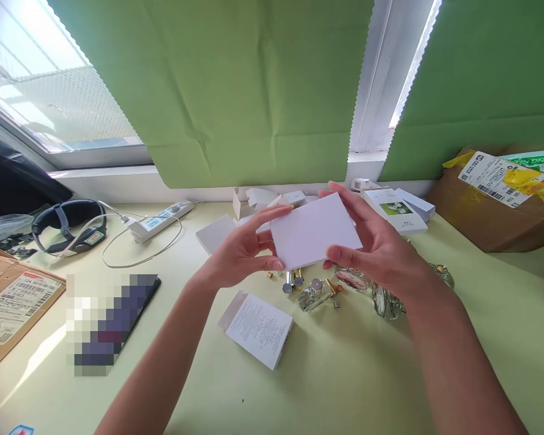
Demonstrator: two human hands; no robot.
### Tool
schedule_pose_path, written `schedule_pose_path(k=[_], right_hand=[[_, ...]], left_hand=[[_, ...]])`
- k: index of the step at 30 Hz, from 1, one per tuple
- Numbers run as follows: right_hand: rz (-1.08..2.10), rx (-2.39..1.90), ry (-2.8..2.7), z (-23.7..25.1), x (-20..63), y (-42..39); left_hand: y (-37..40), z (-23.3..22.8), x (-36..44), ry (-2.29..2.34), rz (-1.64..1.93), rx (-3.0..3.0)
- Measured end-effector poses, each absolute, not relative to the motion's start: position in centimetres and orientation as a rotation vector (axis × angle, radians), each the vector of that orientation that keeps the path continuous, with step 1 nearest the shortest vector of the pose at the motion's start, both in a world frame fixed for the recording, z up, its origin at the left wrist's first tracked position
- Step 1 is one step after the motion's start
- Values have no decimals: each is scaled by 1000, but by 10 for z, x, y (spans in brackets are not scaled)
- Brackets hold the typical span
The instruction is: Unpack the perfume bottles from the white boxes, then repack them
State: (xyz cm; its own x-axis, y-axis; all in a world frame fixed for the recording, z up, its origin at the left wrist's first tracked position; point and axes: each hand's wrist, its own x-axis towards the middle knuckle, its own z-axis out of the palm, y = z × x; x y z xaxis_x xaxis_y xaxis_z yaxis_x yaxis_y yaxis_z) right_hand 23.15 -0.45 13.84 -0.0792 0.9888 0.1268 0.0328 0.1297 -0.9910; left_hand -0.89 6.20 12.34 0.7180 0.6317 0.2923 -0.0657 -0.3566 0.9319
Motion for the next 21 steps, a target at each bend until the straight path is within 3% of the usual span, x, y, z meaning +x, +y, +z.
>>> schedule_pose_path(k=[5, 10, 17, 21], right_hand=[[1355, -994, -1454, 143, 233, -11], [1288, -1067, -1512, 139, 229, -7], [929, -1235, -1569, 124, 224, 2], [936, -1269, -1593, 124, 225, 2]], left_hand=[[66, 124, -19, 498, 620, 1738], [68, 122, -23, 551, 580, 1822], [55, 129, -13, 653, 593, 1993], [56, 126, -12, 639, 680, 1931]])
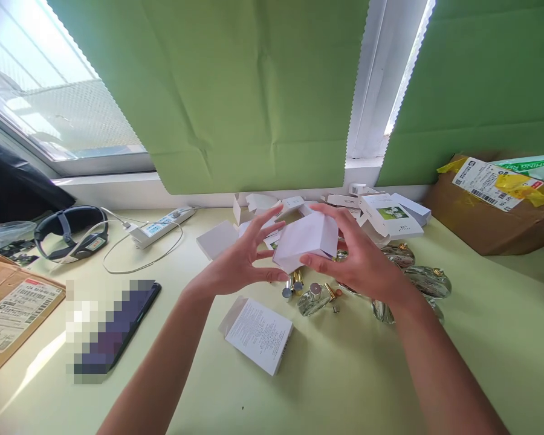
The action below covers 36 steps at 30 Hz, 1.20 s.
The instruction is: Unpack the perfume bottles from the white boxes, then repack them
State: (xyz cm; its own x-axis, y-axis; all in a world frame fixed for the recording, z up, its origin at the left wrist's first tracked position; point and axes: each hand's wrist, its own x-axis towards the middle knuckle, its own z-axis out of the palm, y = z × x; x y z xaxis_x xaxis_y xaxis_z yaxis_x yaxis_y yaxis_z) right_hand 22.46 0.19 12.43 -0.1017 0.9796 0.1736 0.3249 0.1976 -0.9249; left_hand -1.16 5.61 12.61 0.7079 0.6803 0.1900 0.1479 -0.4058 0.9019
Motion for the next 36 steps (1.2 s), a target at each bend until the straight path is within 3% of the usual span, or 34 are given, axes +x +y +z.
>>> schedule_pose_path(k=[10, 17, 30, 36], right_hand=[[1000, -1023, -1573, 119, 230, 5], [1102, -1238, -1521, 115, 227, 10], [1588, -1133, -1655, 113, 208, 1], [1503, -1188, -1690, 119, 207, 0]], left_hand=[[72, 124, -24, 641, 834, 1573], [67, 131, -22, 636, 951, 1575], [45, 139, -4, 590, 1121, 1689], [41, 141, -3, 620, 1105, 1653]])
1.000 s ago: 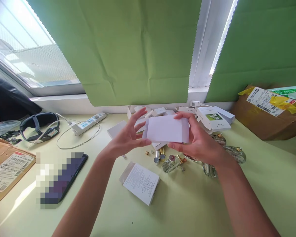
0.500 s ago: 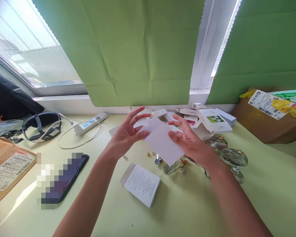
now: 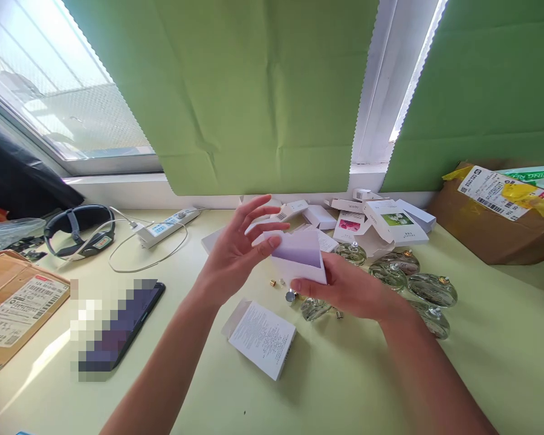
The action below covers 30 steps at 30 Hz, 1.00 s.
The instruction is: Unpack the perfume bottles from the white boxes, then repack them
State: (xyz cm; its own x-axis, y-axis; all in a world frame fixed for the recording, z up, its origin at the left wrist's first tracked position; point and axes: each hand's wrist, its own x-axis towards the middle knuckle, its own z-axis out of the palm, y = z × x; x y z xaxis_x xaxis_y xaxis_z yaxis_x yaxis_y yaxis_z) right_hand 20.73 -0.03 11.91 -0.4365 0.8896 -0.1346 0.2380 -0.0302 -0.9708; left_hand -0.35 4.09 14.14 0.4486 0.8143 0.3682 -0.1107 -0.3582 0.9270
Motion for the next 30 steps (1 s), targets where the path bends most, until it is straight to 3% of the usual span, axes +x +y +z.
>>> schedule_pose_path(k=[13, 30], right_hand=[[1268, -1297, -1632, 124, 209, 0], [1205, -1510, -1673, 145, 198, -6]], left_hand=[[36, 145, -5, 559, 1075, 1683], [41, 143, -4, 733, 1220, 1804]])
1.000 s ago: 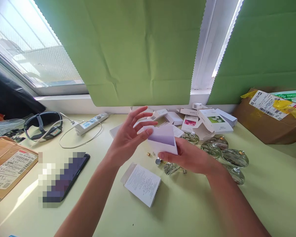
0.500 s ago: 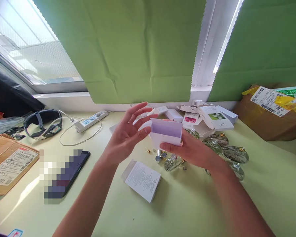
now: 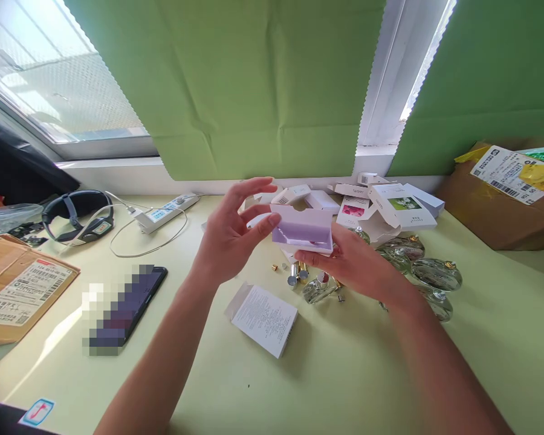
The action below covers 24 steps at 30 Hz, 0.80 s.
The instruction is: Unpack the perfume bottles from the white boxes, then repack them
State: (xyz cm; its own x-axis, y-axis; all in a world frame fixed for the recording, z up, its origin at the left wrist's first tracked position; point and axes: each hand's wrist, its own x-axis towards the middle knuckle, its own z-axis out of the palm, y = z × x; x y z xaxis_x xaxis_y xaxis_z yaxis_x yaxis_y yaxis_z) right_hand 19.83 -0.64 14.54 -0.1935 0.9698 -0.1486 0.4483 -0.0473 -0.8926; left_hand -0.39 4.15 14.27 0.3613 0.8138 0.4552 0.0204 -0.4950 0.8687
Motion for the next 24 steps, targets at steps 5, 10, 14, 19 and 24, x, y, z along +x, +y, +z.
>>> schedule_pose_path(k=[5, 10, 14, 19, 24], right_hand=[[1077, -1586, -1691, 132, 204, -3], [988, -1503, -1793, 132, 203, -4], [945, -1450, -1868, 130, 203, -4], [1067, -1448, -1914, 130, 212, -6], [1043, -1492, -1742, 136, 220, -7]], left_hand=[[41, 142, -4, 761, 1225, 1833], [42, 139, -2, 700, 1186, 1805], [42, 139, -2, 597, 1142, 1784], [42, 145, -10, 544, 1035, 1782], [59, 145, -41, 850, 772, 1998]])
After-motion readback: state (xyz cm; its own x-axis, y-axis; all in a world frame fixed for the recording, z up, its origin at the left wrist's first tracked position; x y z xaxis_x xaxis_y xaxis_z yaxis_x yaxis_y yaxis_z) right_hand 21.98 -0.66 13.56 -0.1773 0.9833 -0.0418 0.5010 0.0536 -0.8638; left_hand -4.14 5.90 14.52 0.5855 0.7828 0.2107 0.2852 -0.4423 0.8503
